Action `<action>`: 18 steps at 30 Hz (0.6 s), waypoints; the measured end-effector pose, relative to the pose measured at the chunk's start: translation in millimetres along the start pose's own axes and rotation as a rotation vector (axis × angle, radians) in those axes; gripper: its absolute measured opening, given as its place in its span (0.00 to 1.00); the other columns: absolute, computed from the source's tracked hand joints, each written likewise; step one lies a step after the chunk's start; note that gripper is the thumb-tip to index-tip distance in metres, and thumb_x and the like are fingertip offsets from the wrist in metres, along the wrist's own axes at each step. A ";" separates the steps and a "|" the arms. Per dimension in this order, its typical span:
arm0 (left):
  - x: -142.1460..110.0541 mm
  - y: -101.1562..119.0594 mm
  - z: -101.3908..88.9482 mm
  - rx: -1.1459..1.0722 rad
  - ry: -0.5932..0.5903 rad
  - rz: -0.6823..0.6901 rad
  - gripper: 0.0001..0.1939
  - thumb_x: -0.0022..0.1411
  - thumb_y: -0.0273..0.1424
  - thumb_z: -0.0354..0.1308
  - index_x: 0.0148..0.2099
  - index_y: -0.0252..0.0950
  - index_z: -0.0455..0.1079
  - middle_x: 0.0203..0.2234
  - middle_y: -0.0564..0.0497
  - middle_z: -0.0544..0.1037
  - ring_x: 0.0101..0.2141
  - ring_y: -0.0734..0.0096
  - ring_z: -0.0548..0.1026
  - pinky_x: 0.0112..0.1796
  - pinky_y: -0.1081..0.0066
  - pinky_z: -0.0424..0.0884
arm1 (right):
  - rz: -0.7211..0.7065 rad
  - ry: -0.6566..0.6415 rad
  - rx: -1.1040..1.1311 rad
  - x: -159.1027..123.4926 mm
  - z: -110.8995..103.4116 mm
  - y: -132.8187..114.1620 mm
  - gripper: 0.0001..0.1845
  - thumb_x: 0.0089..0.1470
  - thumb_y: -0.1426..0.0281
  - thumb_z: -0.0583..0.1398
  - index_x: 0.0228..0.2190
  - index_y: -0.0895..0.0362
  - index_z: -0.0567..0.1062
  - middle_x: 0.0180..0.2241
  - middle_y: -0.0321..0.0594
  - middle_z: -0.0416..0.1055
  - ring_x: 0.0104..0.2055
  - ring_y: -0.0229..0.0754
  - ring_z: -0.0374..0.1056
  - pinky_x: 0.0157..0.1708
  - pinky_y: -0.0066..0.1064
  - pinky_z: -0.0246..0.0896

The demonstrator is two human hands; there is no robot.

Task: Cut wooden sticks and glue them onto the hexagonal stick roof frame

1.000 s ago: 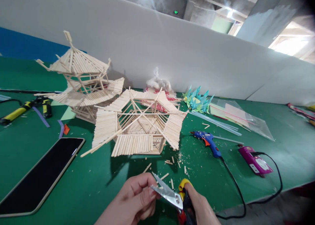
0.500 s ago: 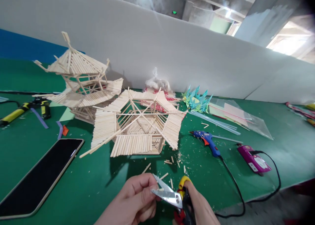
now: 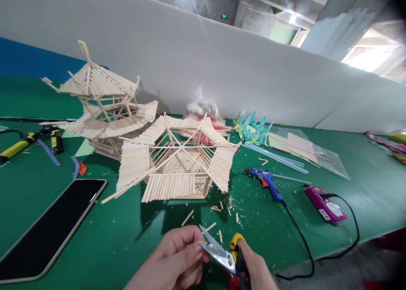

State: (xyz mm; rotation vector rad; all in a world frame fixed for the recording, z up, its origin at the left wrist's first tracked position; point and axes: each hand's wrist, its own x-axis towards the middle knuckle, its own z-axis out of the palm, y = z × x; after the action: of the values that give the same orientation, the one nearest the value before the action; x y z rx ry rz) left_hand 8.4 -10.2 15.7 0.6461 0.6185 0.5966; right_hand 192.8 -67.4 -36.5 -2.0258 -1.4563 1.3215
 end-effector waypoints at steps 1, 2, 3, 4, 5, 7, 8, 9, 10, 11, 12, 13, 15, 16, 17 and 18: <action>-0.1 0.2 0.6 0.020 0.007 0.000 0.11 0.52 0.38 0.58 0.25 0.35 0.68 0.12 0.61 0.55 0.14 0.81 0.44 0.19 0.73 0.41 | 0.037 0.000 0.023 0.2 1.4 2.6 0.15 0.36 0.77 0.56 0.32 0.57 0.68 0.24 0.34 0.68 0.27 0.36 0.63 0.22 0.18 0.56; -0.1 0.3 0.9 0.042 0.009 0.001 0.11 0.52 0.38 0.58 0.25 0.35 0.69 0.13 0.61 0.56 0.15 0.81 0.45 0.19 0.73 0.41 | 0.078 0.000 0.053 0.5 3.0 5.7 0.13 0.38 0.76 0.56 0.32 0.56 0.69 0.24 0.34 0.68 0.26 0.35 0.63 0.21 0.18 0.56; 0.1 0.2 0.9 0.061 0.008 0.002 0.11 0.52 0.37 0.58 0.26 0.35 0.69 0.13 0.60 0.58 0.15 0.81 0.46 0.19 0.73 0.42 | 0.116 0.000 0.085 1.0 4.9 9.0 0.11 0.40 0.75 0.55 0.30 0.56 0.70 0.23 0.34 0.68 0.25 0.35 0.62 0.21 0.18 0.56; 0.4 -0.1 0.6 0.078 0.007 0.005 0.11 0.53 0.37 0.58 0.26 0.34 0.70 0.13 0.60 0.58 0.15 0.81 0.47 0.19 0.73 0.42 | 0.148 -0.001 0.114 1.8 7.0 12.4 0.09 0.41 0.74 0.55 0.29 0.55 0.71 0.22 0.33 0.68 0.24 0.35 0.62 0.20 0.19 0.56; 0.9 -0.7 0.0 0.089 -0.002 0.006 0.11 0.53 0.37 0.58 0.27 0.34 0.70 0.13 0.60 0.59 0.15 0.80 0.48 0.19 0.73 0.42 | 0.170 -0.002 0.137 3.0 9.3 15.7 0.08 0.42 0.72 0.55 0.29 0.55 0.71 0.21 0.33 0.67 0.22 0.34 0.61 0.20 0.19 0.56; 2.5 -2.0 -1.9 0.089 -0.035 0.006 0.11 0.53 0.38 0.58 0.27 0.35 0.70 0.13 0.60 0.59 0.15 0.80 0.48 0.19 0.73 0.43 | 0.168 0.002 0.162 6.5 13.8 21.0 0.08 0.42 0.71 0.57 0.29 0.55 0.73 0.19 0.32 0.66 0.21 0.34 0.60 0.19 0.20 0.56; 3.4 -2.7 -3.2 0.084 -0.049 0.004 0.11 0.52 0.38 0.58 0.26 0.35 0.70 0.12 0.60 0.59 0.15 0.80 0.49 0.19 0.73 0.43 | 0.175 0.005 0.170 8.7 15.5 22.6 0.08 0.42 0.70 0.57 0.28 0.56 0.73 0.18 0.32 0.66 0.21 0.35 0.60 0.19 0.20 0.56; 4.3 -3.2 -4.6 0.081 -0.058 0.010 0.11 0.52 0.38 0.58 0.25 0.36 0.69 0.11 0.61 0.58 0.14 0.80 0.49 0.18 0.73 0.43 | 0.200 0.010 0.186 10.8 16.4 23.3 0.07 0.42 0.68 0.57 0.27 0.56 0.73 0.17 0.32 0.65 0.20 0.35 0.61 0.20 0.21 0.57; 5.1 -3.5 -6.1 0.076 -0.060 0.019 0.12 0.52 0.39 0.58 0.24 0.36 0.68 0.11 0.62 0.57 0.14 0.80 0.48 0.18 0.73 0.43 | 0.230 0.016 0.208 12.4 16.3 23.3 0.08 0.43 0.67 0.57 0.26 0.57 0.73 0.16 0.33 0.65 0.20 0.36 0.61 0.20 0.22 0.58; 5.7 -3.8 -7.6 0.070 -0.056 0.030 0.12 0.52 0.39 0.58 0.23 0.36 0.67 0.10 0.62 0.55 0.14 0.80 0.48 0.18 0.73 0.43 | 0.262 0.021 0.231 13.3 15.1 22.7 0.10 0.45 0.64 0.56 0.24 0.58 0.73 0.15 0.34 0.65 0.20 0.37 0.62 0.20 0.23 0.59; 6.1 -3.9 -9.0 0.064 -0.047 0.045 0.13 0.53 0.39 0.57 0.23 0.36 0.67 0.09 0.63 0.54 0.14 0.80 0.48 0.18 0.73 0.43 | 0.281 0.030 0.253 13.1 12.6 21.8 0.13 0.47 0.62 0.54 0.23 0.59 0.73 0.14 0.34 0.64 0.20 0.37 0.63 0.21 0.23 0.61; 6.2 -3.9 -10.3 0.055 -0.036 0.059 0.13 0.53 0.39 0.57 0.23 0.36 0.66 0.09 0.63 0.54 0.13 0.80 0.47 0.18 0.73 0.43 | 0.275 0.047 0.269 11.9 9.2 20.6 0.15 0.48 0.61 0.53 0.23 0.59 0.73 0.14 0.35 0.65 0.20 0.38 0.63 0.21 0.24 0.61; 6.1 -4.2 -12.1 0.024 -0.020 0.078 0.13 0.53 0.39 0.57 0.23 0.36 0.67 0.09 0.64 0.53 0.13 0.81 0.46 0.18 0.73 0.43 | 0.201 0.095 0.283 6.9 0.9 18.8 0.16 0.48 0.59 0.54 0.28 0.58 0.73 0.16 0.35 0.66 0.21 0.38 0.64 0.22 0.24 0.62; 6.0 -4.5 -12.6 0.002 -0.014 0.082 0.13 0.53 0.39 0.57 0.23 0.36 0.67 0.09 0.64 0.53 0.13 0.82 0.46 0.18 0.73 0.43 | 0.159 0.119 0.281 3.8 -3.1 18.2 0.16 0.47 0.58 0.55 0.31 0.57 0.72 0.17 0.34 0.67 0.21 0.39 0.65 0.23 0.24 0.62; 6.1 -4.8 -12.9 -0.017 -0.008 0.086 0.13 0.53 0.39 0.58 0.23 0.36 0.67 0.09 0.64 0.53 0.12 0.82 0.46 0.18 0.73 0.44 | 0.123 0.143 0.280 0.9 -6.7 17.9 0.17 0.45 0.58 0.57 0.33 0.57 0.71 0.17 0.34 0.67 0.22 0.39 0.65 0.23 0.24 0.62; 6.3 -5.2 -13.2 -0.035 0.000 0.087 0.13 0.53 0.39 0.58 0.23 0.35 0.68 0.09 0.64 0.53 0.12 0.82 0.46 0.18 0.73 0.44 | 0.098 0.162 0.277 -1.6 -9.4 17.9 0.19 0.43 0.58 0.59 0.35 0.57 0.70 0.18 0.35 0.68 0.22 0.39 0.66 0.23 0.24 0.63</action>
State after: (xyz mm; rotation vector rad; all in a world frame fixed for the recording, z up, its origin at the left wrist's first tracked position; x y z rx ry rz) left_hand 5.3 -4.7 1.5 0.6431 0.5810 0.6874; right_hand 210.7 -74.2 -43.2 -1.9884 -1.0524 1.2824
